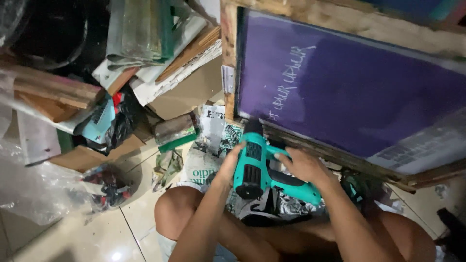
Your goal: Drying a screen printing frame using a handheld heat gun
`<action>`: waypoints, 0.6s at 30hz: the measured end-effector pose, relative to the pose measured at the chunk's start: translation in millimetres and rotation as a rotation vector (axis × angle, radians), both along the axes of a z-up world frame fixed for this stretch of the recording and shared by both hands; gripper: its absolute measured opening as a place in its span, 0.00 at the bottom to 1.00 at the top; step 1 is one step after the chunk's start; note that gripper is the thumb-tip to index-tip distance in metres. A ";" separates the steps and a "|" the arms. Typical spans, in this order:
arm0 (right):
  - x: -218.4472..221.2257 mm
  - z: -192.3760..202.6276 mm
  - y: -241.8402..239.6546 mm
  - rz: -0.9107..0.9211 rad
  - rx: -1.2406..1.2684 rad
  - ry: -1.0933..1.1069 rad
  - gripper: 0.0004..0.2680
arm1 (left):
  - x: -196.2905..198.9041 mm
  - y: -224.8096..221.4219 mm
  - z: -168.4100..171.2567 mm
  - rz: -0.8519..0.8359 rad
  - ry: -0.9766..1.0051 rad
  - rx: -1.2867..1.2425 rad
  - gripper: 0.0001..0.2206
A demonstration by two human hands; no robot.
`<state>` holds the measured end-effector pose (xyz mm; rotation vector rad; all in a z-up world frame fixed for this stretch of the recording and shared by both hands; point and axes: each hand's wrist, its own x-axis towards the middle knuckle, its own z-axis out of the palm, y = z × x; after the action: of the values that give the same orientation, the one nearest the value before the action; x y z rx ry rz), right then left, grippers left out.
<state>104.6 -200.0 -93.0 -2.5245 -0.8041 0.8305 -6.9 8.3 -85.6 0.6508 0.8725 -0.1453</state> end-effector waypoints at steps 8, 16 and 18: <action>-2.4 -8.3 -4.1 0.039 0.150 -0.219 0.23 | -6.8 1.6 -5.2 -0.085 -0.129 0.137 0.39; -4.1 -7.0 2.9 0.027 0.002 -0.118 0.26 | -6.1 -13.2 79.7 -0.121 -0.098 0.312 0.44; -16.4 27.8 6.7 -0.030 0.088 0.041 0.25 | -4.3 -10.1 49.2 -0.035 0.147 0.215 0.28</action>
<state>88.2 -193.3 -65.2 -2.4290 -0.7711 0.8166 -11.2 -1.8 -36.4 0.8646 1.0272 -0.1327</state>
